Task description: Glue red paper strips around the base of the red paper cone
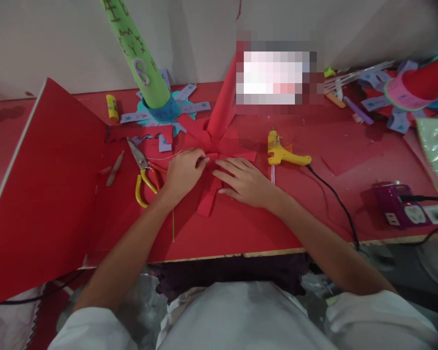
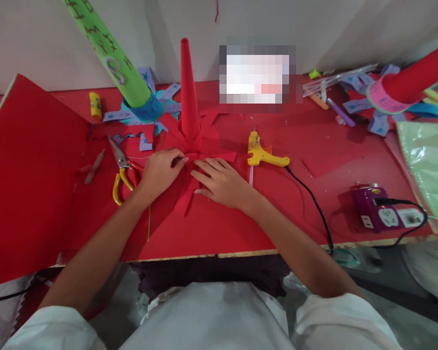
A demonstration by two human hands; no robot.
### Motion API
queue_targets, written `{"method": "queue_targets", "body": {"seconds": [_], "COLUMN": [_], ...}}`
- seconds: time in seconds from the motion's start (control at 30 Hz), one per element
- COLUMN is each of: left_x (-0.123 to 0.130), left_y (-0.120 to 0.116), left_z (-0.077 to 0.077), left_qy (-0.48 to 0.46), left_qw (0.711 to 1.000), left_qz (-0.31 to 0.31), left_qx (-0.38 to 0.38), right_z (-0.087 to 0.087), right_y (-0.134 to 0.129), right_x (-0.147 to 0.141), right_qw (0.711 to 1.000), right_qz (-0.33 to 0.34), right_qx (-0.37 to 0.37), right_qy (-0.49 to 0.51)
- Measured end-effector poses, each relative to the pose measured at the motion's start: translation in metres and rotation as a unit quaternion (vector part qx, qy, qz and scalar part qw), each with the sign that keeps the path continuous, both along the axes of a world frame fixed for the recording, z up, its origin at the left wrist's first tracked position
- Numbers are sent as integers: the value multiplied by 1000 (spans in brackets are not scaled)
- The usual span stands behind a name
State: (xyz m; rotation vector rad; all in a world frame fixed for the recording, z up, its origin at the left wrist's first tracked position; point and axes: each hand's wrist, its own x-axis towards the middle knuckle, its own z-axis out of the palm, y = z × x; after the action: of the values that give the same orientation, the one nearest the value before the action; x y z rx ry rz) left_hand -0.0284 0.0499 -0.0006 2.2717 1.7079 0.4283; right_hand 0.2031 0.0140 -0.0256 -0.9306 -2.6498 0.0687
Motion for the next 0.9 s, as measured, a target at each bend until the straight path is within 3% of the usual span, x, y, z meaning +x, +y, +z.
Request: {"method": "queue_targets", "body": {"seconds": [0.23,0.5,0.9], "left_x": [4,-4,-6], "left_y": [-3,-10,-14], "left_z": [2,6,4], "left_qy": [49,114,116], "left_qw": [999,992,990], "left_qz": [17,-42,-76], "left_qx": [7,33,32], "right_z": [2,2,1], "right_y": [0,-1,-1], "right_x": [0,0,-1], "right_qw": [1000,1000,1000], "right_qz": [-3,-9,-7], "right_qx": [-25,-21,-19], "right_qy": [-5,-11,1]}}
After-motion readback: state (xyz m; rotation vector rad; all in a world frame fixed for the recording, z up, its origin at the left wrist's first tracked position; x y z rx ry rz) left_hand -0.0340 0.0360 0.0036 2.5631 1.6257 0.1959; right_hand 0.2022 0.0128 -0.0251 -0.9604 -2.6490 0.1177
